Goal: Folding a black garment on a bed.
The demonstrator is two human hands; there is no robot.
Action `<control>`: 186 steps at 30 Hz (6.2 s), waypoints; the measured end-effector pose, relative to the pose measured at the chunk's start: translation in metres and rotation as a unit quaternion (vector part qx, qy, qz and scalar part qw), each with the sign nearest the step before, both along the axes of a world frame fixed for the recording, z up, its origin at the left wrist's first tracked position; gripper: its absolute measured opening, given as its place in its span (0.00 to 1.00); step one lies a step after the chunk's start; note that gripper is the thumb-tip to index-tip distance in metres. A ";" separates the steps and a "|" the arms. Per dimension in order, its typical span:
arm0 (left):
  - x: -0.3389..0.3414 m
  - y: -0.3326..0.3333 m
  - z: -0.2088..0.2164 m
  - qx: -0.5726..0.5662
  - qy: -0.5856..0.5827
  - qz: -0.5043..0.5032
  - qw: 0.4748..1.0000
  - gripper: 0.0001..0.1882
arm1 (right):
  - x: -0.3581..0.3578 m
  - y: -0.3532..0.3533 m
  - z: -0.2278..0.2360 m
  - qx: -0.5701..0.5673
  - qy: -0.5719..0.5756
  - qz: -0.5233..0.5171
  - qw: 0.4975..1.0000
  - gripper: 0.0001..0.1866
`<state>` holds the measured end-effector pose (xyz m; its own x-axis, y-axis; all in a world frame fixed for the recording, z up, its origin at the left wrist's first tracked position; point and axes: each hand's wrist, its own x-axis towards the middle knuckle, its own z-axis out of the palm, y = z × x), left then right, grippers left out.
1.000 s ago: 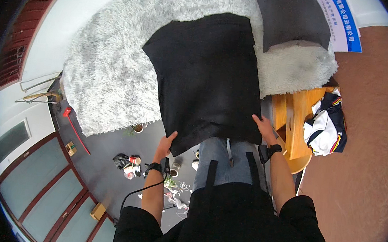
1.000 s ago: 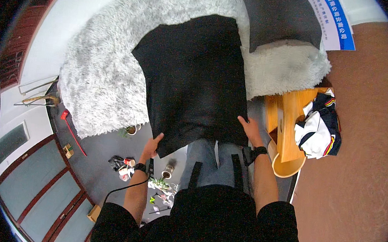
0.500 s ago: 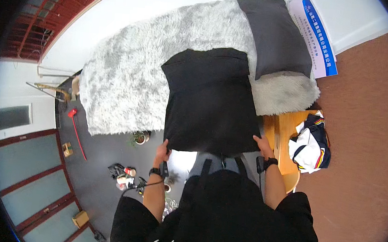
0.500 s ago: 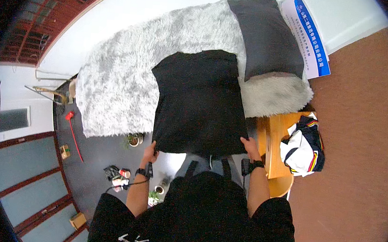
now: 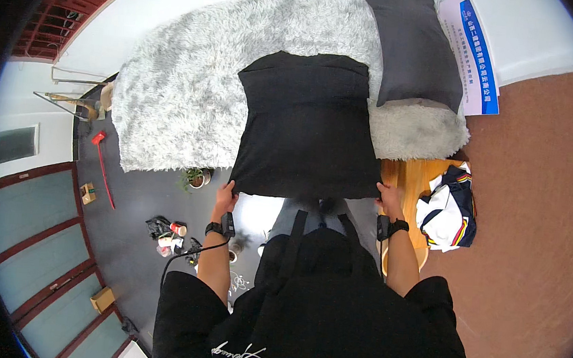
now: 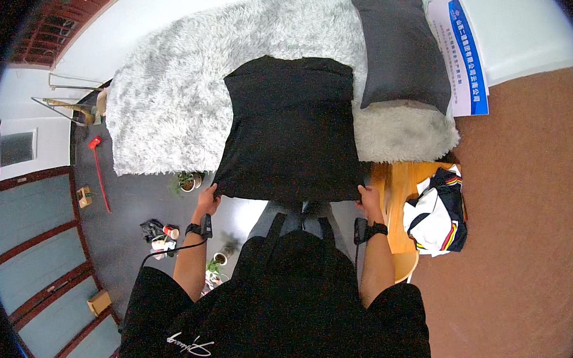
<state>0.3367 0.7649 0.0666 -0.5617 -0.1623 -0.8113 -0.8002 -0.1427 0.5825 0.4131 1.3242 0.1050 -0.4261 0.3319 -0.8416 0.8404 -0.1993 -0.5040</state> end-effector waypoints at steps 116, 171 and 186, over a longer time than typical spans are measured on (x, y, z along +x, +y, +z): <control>-0.211 0.025 -0.050 -0.119 0.057 -0.117 0.984 0.23 | -0.122 0.015 -0.089 0.119 0.078 -0.075 0.987 0.18; -0.332 0.059 -0.120 -0.232 0.042 -0.242 0.941 0.35 | -0.337 0.010 -0.136 0.371 0.079 0.126 0.917 0.29; -0.298 0.048 -0.118 -0.239 0.117 -0.293 0.918 0.21 | -0.253 -0.002 -0.160 0.325 -0.030 0.215 0.920 0.37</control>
<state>0.0384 0.8127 -0.0514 -0.8160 -0.0822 -0.5722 -0.5030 0.5889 0.6327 0.1601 1.3220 -0.0552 -0.5948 0.5859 -0.5504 0.8014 0.4855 -0.3493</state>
